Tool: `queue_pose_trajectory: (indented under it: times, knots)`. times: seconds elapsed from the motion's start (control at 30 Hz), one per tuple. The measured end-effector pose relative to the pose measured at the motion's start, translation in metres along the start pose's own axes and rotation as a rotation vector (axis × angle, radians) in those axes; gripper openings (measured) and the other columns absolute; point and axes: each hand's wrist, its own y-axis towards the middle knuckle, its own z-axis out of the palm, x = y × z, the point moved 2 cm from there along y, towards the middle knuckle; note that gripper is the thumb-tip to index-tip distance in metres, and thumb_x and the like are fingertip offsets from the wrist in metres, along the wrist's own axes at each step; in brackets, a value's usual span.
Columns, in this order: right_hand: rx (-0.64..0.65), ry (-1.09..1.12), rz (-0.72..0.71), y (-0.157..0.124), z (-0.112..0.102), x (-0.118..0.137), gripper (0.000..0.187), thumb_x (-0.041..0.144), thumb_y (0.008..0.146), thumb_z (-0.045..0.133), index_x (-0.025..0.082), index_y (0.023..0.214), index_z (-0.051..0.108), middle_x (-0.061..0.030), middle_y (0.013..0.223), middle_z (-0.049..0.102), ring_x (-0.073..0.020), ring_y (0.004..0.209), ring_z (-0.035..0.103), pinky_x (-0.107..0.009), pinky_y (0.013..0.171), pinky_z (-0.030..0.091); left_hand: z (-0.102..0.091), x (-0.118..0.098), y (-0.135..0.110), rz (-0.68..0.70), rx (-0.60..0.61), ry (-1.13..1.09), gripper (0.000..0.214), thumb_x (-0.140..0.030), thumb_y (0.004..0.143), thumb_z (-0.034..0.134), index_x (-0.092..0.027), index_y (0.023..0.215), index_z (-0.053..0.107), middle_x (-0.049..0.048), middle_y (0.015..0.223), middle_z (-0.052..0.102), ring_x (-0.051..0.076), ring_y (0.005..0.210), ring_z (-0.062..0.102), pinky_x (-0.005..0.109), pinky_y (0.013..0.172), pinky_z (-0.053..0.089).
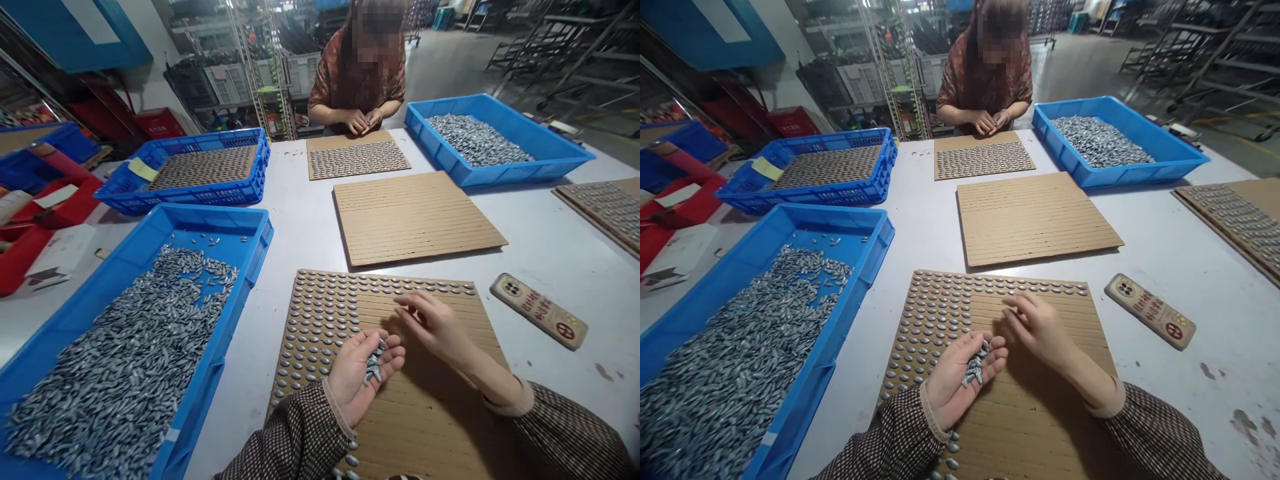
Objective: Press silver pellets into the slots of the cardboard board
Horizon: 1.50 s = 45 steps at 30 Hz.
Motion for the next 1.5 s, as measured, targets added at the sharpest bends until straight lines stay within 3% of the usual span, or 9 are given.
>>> queue_pose_trajectory:
  times: [0.2,0.33,0.53,0.77,0.93,1.1,1.17,1.3,1.5]
  knots:
    - [0.150,0.292,-0.020,-0.013,-0.011,0.049,0.022,0.027,0.092,0.049,0.022,0.111,0.061,-0.0096,0.100,0.061,-0.0188,0.088,0.058,-0.032,0.072,0.051,-0.003,0.003,0.004,0.034,0.033,0.053,0.028,-0.032,0.073,0.076,-0.012,0.089,0.063,-0.0009,0.074,0.056,0.003,0.056,0.048,0.016,0.053,0.041]
    - [0.275,0.468,0.110,-0.015,-0.006,0.047,0.023,0.029,0.093,0.051,0.023,0.112,0.062,-0.0071,0.099,0.061,-0.0147,0.082,0.058,-0.026,0.064,0.049,0.000,0.005,0.001,0.086,0.035,0.164,0.035,-0.041,0.070,0.077,-0.013,0.083,0.058,-0.0014,0.068,0.055,0.003,0.053,0.043,0.016,0.047,0.032]
    - [0.266,0.551,0.212,-0.026,-0.002,0.040,0.021,0.030,0.090,0.056,0.022,0.108,0.063,-0.0037,0.089,0.067,-0.0136,0.076,0.059,-0.026,0.066,0.049,-0.001,0.012,0.001,0.106,-0.014,0.267,0.040,-0.046,0.072,0.073,-0.018,0.077,0.045,-0.0048,0.059,0.050,0.003,0.046,0.035,0.015,0.041,0.018]
    - [0.322,0.637,0.278,-0.028,-0.001,0.036,0.019,0.035,0.090,0.056,0.019,0.095,0.065,-0.0034,0.085,0.069,-0.0135,0.074,0.061,-0.026,0.065,0.050,0.002,0.014,0.004,0.107,-0.011,0.279,0.042,-0.048,0.070,0.074,-0.018,0.077,0.045,-0.0050,0.059,0.050,0.002,0.046,0.034,0.015,0.040,0.016]
    - [0.282,0.460,0.078,-0.026,-0.005,0.026,0.019,0.029,0.093,0.051,0.022,0.101,0.067,-0.0045,0.089,0.067,-0.0153,0.083,0.062,-0.030,0.075,0.051,0.004,0.010,0.008,0.069,-0.029,0.209,0.039,-0.052,0.078,0.062,-0.015,0.086,0.055,-0.0002,0.064,0.055,0.006,0.051,0.044,0.016,0.040,0.022]
    - [-0.015,0.035,-0.004,-0.014,-0.013,-0.023,0.020,0.027,0.093,0.049,0.021,0.100,0.067,-0.0087,0.096,0.067,-0.0195,0.086,0.062,-0.035,0.074,0.052,0.002,0.008,0.008,0.073,-0.057,0.224,0.028,-0.033,0.079,0.060,-0.012,0.097,0.059,0.0040,0.072,0.061,0.008,0.055,0.050,0.018,0.043,0.029]
    - [-0.067,-0.141,-0.048,-0.008,-0.012,-0.042,0.022,0.024,0.094,0.045,0.020,0.098,0.067,-0.0092,0.095,0.067,-0.0196,0.083,0.062,-0.035,0.073,0.052,0.003,0.008,0.008,0.056,-0.036,0.243,0.027,-0.030,0.079,0.060,-0.012,0.099,0.057,0.0040,0.074,0.061,0.008,0.055,0.051,0.018,0.043,0.028]
    - [-0.040,-0.245,-0.099,0.000,-0.005,-0.061,0.025,0.019,0.094,0.041,0.019,0.096,0.067,-0.0094,0.094,0.066,-0.0194,0.084,0.061,-0.033,0.074,0.051,0.005,0.009,0.007,0.039,-0.015,0.267,0.030,-0.028,0.079,0.061,-0.013,0.104,0.053,0.0031,0.075,0.062,0.007,0.055,0.050,0.018,0.043,0.027]
    - [0.009,-0.345,-0.149,0.002,0.001,-0.065,0.026,0.012,0.092,0.040,0.017,0.094,0.066,-0.0094,0.092,0.064,-0.0192,0.083,0.057,-0.032,0.074,0.049,0.003,0.011,0.008,0.036,-0.013,0.266,0.028,-0.025,0.074,0.066,-0.016,0.096,0.052,0.0034,0.074,0.063,0.008,0.056,0.050,0.018,0.044,0.028]
